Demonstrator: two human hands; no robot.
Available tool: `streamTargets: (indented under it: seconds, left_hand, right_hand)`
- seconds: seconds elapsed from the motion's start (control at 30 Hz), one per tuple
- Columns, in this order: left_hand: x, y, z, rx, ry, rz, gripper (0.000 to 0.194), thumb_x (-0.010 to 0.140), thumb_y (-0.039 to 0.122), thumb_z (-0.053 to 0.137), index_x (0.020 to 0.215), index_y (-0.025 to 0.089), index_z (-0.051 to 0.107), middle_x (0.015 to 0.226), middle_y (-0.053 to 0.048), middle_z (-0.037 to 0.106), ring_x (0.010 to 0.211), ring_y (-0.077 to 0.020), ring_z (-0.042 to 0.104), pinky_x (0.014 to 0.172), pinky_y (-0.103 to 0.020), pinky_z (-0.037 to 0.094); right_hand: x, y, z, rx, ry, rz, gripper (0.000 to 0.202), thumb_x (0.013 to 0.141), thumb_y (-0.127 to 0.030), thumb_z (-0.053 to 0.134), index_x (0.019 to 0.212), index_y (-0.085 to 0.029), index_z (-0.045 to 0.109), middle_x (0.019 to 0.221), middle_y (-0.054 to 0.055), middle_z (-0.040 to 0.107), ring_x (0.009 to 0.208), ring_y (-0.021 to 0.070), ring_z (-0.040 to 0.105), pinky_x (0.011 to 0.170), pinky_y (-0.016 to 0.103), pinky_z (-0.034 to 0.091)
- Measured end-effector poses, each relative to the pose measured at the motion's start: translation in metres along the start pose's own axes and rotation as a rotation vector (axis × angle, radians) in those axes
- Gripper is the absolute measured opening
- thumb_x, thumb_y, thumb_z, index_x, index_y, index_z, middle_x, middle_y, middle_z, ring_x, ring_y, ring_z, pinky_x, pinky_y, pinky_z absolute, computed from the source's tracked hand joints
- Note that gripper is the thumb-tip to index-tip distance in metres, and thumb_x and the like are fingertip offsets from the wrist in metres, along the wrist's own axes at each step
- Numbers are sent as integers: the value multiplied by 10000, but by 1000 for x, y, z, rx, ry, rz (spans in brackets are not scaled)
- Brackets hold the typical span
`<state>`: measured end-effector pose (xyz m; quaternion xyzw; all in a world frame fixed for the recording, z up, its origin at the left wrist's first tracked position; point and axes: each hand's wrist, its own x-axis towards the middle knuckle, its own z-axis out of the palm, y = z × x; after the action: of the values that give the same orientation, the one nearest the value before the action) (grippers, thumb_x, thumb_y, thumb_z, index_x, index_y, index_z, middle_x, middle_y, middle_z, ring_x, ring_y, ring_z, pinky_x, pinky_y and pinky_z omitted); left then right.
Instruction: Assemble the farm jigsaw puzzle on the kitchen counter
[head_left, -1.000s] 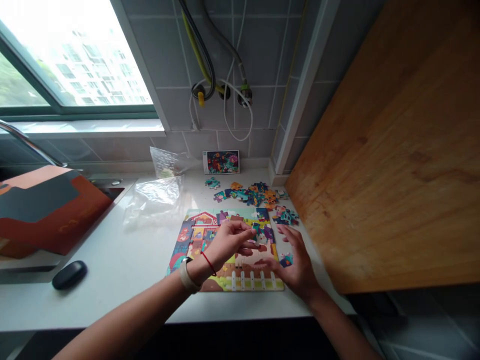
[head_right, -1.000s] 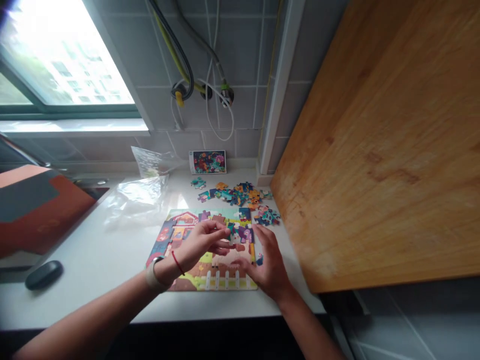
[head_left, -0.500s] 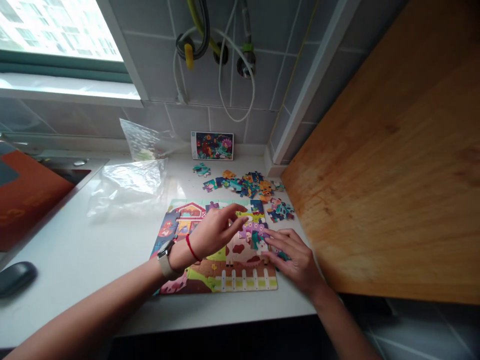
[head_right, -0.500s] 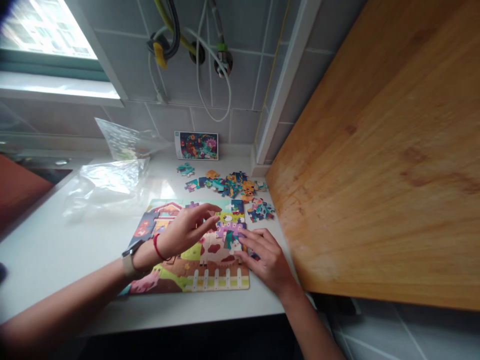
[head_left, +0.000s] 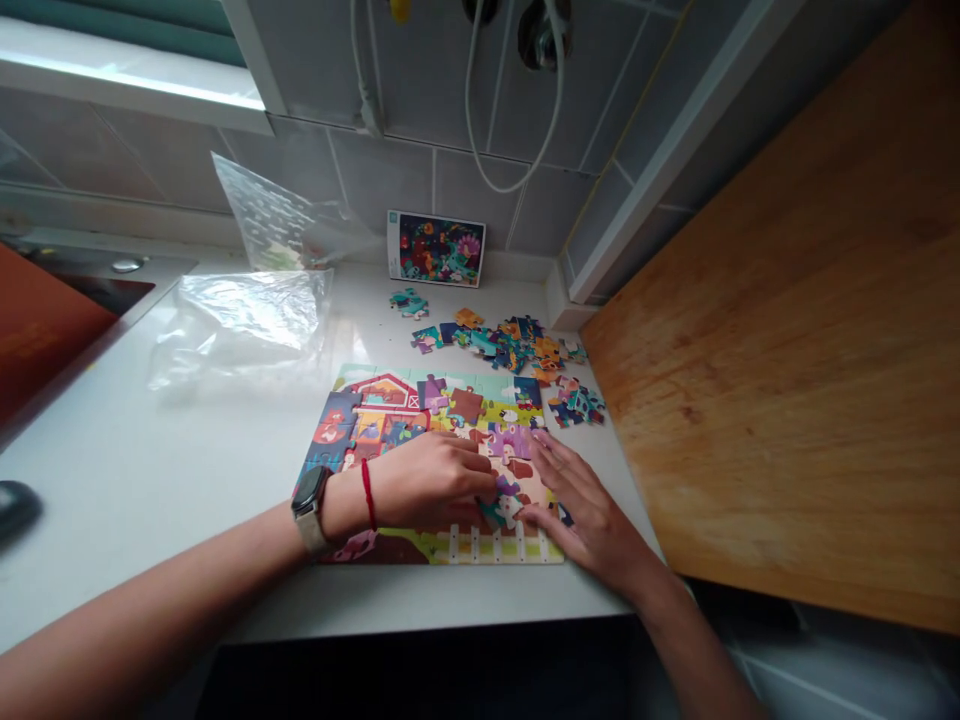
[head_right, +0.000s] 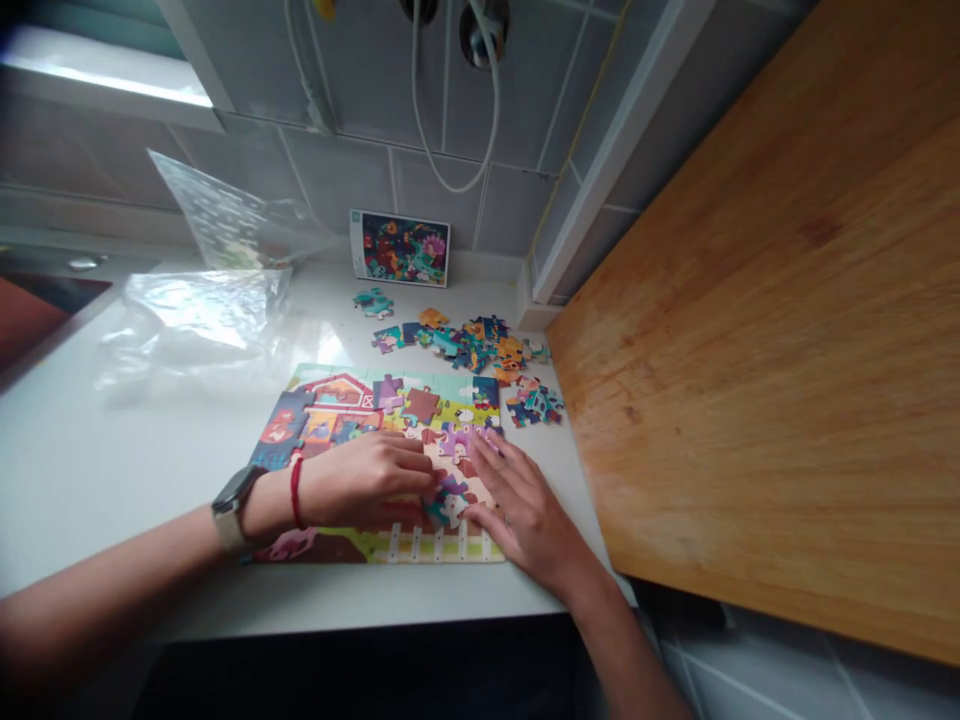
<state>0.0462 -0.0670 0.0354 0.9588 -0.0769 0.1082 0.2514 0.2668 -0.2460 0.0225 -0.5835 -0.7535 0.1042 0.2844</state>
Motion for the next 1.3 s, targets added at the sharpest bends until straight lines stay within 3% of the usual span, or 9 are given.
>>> streamTargets:
  seconds: [0.07, 0.13, 0.23, 0.3, 0.4, 0.47, 0.83, 1.0, 1.3]
  left_hand:
    - [-2, 1, 2, -3, -3, -4, 200, 1012, 366, 683, 939, 182, 716, 879, -56, 746, 787, -190, 659, 680, -329, 477]
    - [-3, 1, 4, 8, 7, -3, 195, 1012, 365, 684, 964, 179, 717, 882, -55, 746, 788, -190, 660, 678, -323, 470]
    - [-6, 1, 5, 79, 16, -61, 240, 993, 414, 708, 970, 175, 714, 864, -57, 731, 773, -195, 650, 662, -311, 454]
    - [-8, 0, 6, 118, -6, -122, 237, 987, 413, 713, 963, 178, 709, 852, -54, 721, 753, -195, 645, 641, -303, 438]
    - [-10, 0, 10, 79, -43, -147, 169, 999, 363, 699, 995, 194, 712, 853, -39, 724, 746, -187, 657, 639, -296, 436]
    - [-10, 1, 13, 41, -47, -130, 181, 996, 379, 705, 1010, 198, 719, 856, -34, 733, 757, -186, 671, 650, -300, 446]
    - [-6, 4, 10, -40, -22, -55, 158, 984, 352, 721, 908, 220, 764, 912, -24, 768, 759, -171, 669, 630, -319, 448]
    - [-8, 3, 10, -38, -9, -27, 175, 1002, 300, 675, 876, 235, 776, 816, -31, 735, 740, -171, 660, 620, -310, 450]
    - [-9, 1, 8, -93, -18, -76, 145, 1007, 340, 688, 982, 240, 790, 887, -25, 774, 773, -167, 682, 658, -304, 468]
  right_hand:
    - [2, 0, -5, -33, 87, 35, 669, 1022, -206, 628, 1636, -304, 381, 1508, 113, 613, 1448, 299, 522, 1150, 533, 511]
    - [5, -2, -12, -37, 135, 71, 441, 1018, -210, 634, 1449, -300, 619, 1292, 93, 726, 1275, 289, 636, 1050, 498, 567]
    - [7, -14, -17, -19, 56, 129, 103, 986, -280, 706, 1069, -246, 755, 984, 72, 727, 986, 256, 672, 839, 405, 592]
    - [8, -24, -14, -39, -38, 178, 149, 910, -343, 809, 968, -227, 734, 926, 61, 691, 906, 248, 646, 761, 381, 568]
    - [7, -35, -5, -92, -123, 211, 329, 773, -366, 931, 951, -217, 697, 950, 57, 679, 900, 262, 634, 748, 392, 553]
    - [6, -37, 0, -111, -132, 209, 373, 753, -347, 948, 970, -214, 675, 986, 65, 682, 926, 272, 635, 772, 405, 555]
    - [7, -27, -3, -37, -123, 156, 218, 851, -194, 849, 1011, -236, 706, 1008, 59, 698, 970, 255, 663, 820, 390, 592]
    - [6, -23, -5, -27, -78, 163, 95, 926, -195, 757, 1003, -244, 732, 1005, 69, 702, 946, 247, 670, 796, 375, 595]
    - [9, -23, -8, -8, -118, 128, 85, 951, -187, 716, 1004, -242, 753, 1000, 73, 708, 959, 249, 664, 819, 387, 599]
